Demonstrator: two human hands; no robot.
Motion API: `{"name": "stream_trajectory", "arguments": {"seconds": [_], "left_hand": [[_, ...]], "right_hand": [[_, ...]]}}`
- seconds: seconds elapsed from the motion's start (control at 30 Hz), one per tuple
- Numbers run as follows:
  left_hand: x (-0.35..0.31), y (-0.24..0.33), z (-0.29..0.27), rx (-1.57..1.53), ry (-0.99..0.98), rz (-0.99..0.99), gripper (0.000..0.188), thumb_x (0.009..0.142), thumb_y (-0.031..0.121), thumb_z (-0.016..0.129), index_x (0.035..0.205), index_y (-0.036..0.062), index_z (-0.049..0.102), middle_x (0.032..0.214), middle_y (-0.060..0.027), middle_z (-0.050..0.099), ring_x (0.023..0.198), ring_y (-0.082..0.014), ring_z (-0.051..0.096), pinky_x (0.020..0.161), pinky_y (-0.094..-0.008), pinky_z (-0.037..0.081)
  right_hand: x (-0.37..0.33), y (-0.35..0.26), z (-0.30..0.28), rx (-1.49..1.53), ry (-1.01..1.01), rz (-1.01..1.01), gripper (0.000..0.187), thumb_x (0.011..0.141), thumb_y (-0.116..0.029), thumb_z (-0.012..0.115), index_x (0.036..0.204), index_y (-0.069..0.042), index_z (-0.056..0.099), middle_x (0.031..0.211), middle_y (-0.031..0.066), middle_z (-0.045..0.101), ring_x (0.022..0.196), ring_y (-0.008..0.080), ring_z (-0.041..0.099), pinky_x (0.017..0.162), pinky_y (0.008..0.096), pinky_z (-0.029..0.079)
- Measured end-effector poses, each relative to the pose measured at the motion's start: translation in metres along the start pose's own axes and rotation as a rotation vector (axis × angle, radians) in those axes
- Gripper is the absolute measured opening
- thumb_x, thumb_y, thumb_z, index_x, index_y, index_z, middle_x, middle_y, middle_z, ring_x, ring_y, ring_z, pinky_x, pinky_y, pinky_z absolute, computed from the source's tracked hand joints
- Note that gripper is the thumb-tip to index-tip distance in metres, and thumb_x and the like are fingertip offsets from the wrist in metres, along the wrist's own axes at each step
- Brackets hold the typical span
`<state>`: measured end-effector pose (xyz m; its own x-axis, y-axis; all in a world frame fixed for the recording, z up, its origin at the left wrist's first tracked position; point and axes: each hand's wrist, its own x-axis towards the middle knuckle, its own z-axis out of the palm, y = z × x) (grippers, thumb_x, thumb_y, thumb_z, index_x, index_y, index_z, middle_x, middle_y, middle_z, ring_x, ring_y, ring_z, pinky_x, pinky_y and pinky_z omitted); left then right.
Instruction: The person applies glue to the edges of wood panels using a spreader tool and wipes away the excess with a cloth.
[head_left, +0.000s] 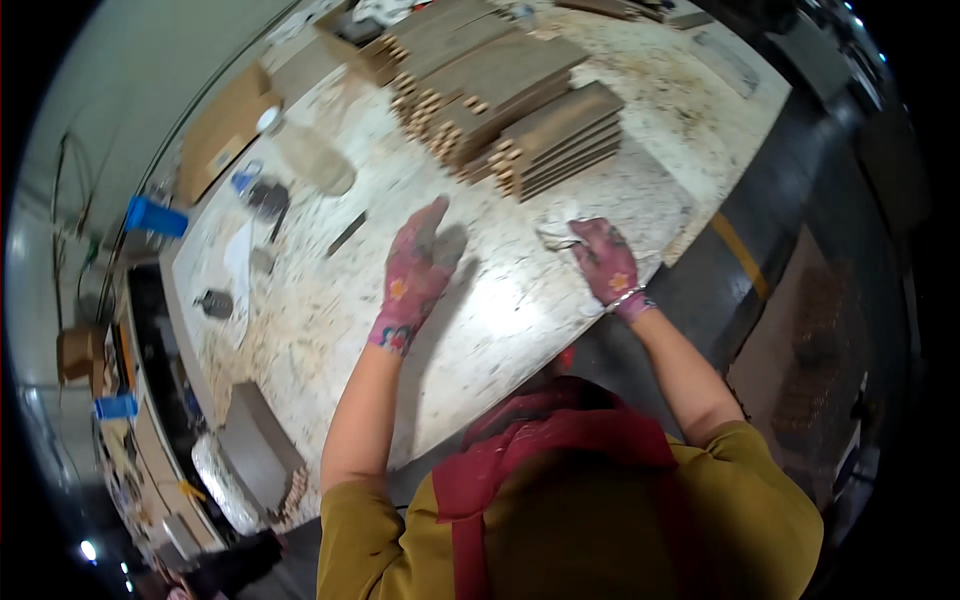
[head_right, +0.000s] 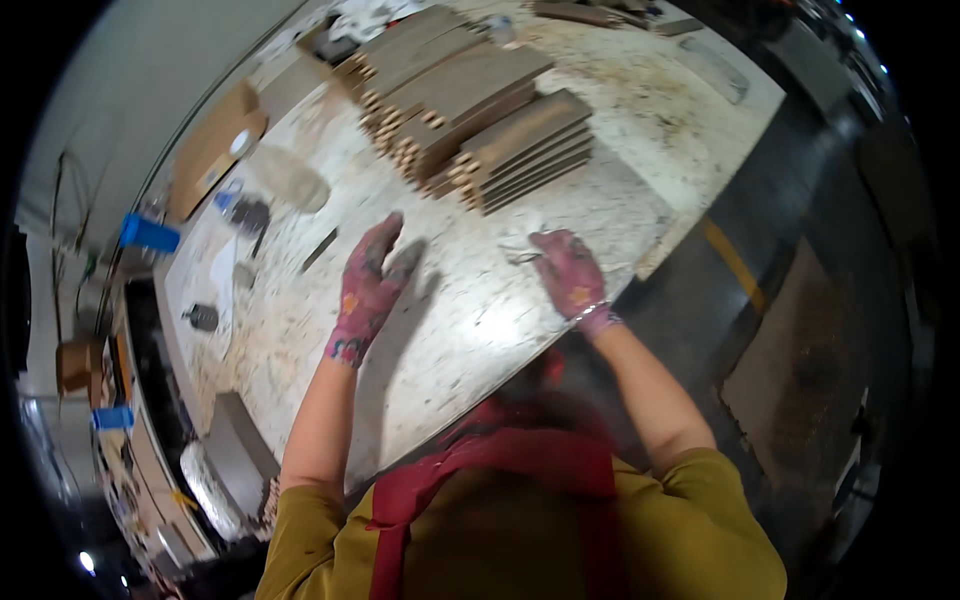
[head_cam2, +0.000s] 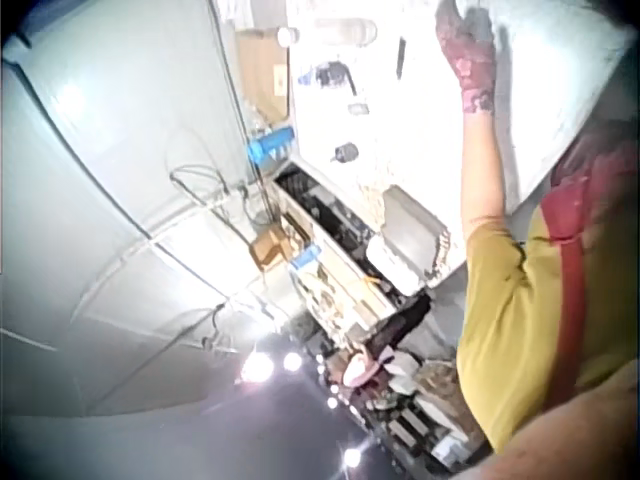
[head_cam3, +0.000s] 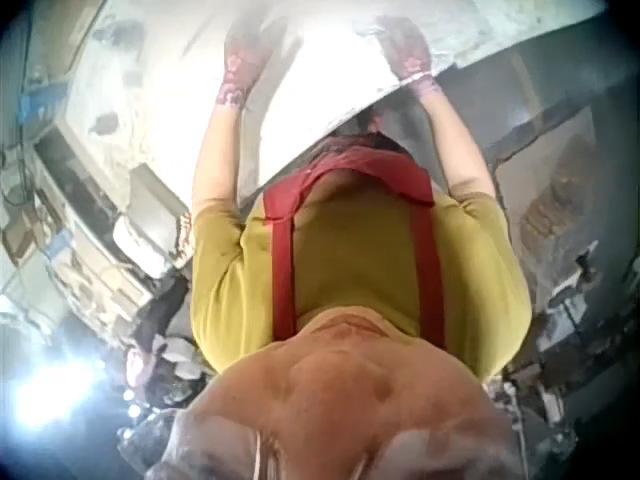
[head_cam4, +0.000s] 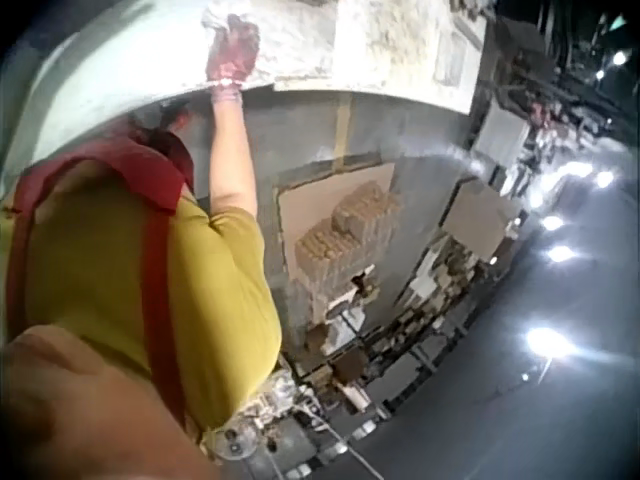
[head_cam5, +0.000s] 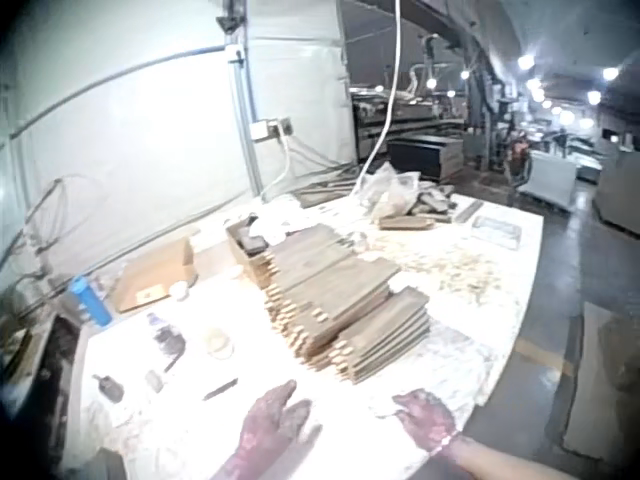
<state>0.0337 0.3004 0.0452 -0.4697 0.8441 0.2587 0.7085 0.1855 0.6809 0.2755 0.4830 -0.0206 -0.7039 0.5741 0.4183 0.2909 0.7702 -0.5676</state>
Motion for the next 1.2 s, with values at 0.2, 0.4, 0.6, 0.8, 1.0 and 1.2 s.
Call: {"name": "stream_trajectory", "arguments": {"seconds": [0.2, 0.4, 0.6, 0.8, 1.0, 1.2], "left_hand": [[0.109, 0.041, 0.081, -0.015, 0.057, 0.082, 0.082, 0.078, 0.040, 0.077, 0.141, 0.0010, 0.044, 0.133, -0.0211, 0.054, 0.123, -0.0354, 0.053, 0.103, -0.0421, 0.042], [0.119, 0.059, 0.103, 0.378, 0.083, -0.128, 0.081, 0.071, 0.049, 0.080, 0.133, 0.0035, 0.054, 0.119, -0.0174, 0.056, 0.110, -0.0356, 0.054, 0.096, -0.0432, 0.044], [0.098, 0.059, 0.100, 0.153, 0.277, 0.111, 0.077, 0.070, 0.046, 0.079, 0.129, 0.0041, 0.053, 0.125, -0.0191, 0.054, 0.117, -0.0369, 0.052, 0.100, -0.0461, 0.042], [0.011, 0.060, 0.059, -0.002, 0.191, 0.408, 0.074, 0.072, 0.030, 0.078, 0.131, 0.0010, 0.045, 0.123, -0.0208, 0.054, 0.111, -0.0381, 0.055, 0.096, -0.0442, 0.045], [-0.037, 0.040, 0.073, -0.031, -0.050, 0.269, 0.067, 0.073, 0.033, 0.076, 0.127, 0.0020, 0.050, 0.121, -0.0185, 0.056, 0.113, -0.0360, 0.056, 0.093, -0.0428, 0.049], [-0.055, 0.028, 0.059, 0.101, 0.070, 0.311, 0.072, 0.069, 0.027, 0.081, 0.128, 0.0003, 0.049, 0.119, -0.0186, 0.056, 0.114, -0.0398, 0.056, 0.099, -0.0466, 0.046]], "right_hand": [[0.001, 0.001, -0.014, 0.080, 0.056, 0.097, 0.030, 0.083, -0.010, 0.067, 0.113, -0.010, 0.066, 0.108, 0.0126, 0.063, 0.101, 0.0325, 0.061, 0.087, 0.0407, 0.050], [-0.001, 0.003, -0.015, 0.130, 0.056, 0.124, 0.028, 0.083, -0.011, 0.068, 0.111, -0.010, 0.067, 0.107, 0.0112, 0.063, 0.101, 0.0321, 0.062, 0.087, 0.0406, 0.050], [-0.011, 0.016, -0.014, 0.161, 0.058, 0.108, 0.031, 0.084, -0.012, 0.069, 0.114, -0.009, 0.066, 0.108, 0.0090, 0.064, 0.103, 0.0275, 0.062, 0.088, 0.0368, 0.050], [-0.013, -0.001, -0.094, 0.756, 0.557, 0.557, 0.033, 0.092, -0.014, 0.059, 0.121, 0.003, 0.058, 0.103, 0.0125, 0.067, 0.089, 0.0171, 0.064, 0.079, 0.0297, 0.053], [0.009, -0.100, -0.042, -0.023, -0.197, -0.225, 0.033, 0.090, -0.018, 0.059, 0.119, -0.003, 0.060, 0.113, 0.0122, 0.063, 0.115, 0.0280, 0.056, 0.097, 0.0441, 0.047], [0.002, 0.104, -0.075, -0.349, 0.037, 0.349, 0.023, 0.093, -0.013, 0.055, 0.113, -0.005, 0.063, 0.110, 0.0196, 0.064, 0.097, 0.0376, 0.063, 0.088, 0.0430, 0.052]]}}
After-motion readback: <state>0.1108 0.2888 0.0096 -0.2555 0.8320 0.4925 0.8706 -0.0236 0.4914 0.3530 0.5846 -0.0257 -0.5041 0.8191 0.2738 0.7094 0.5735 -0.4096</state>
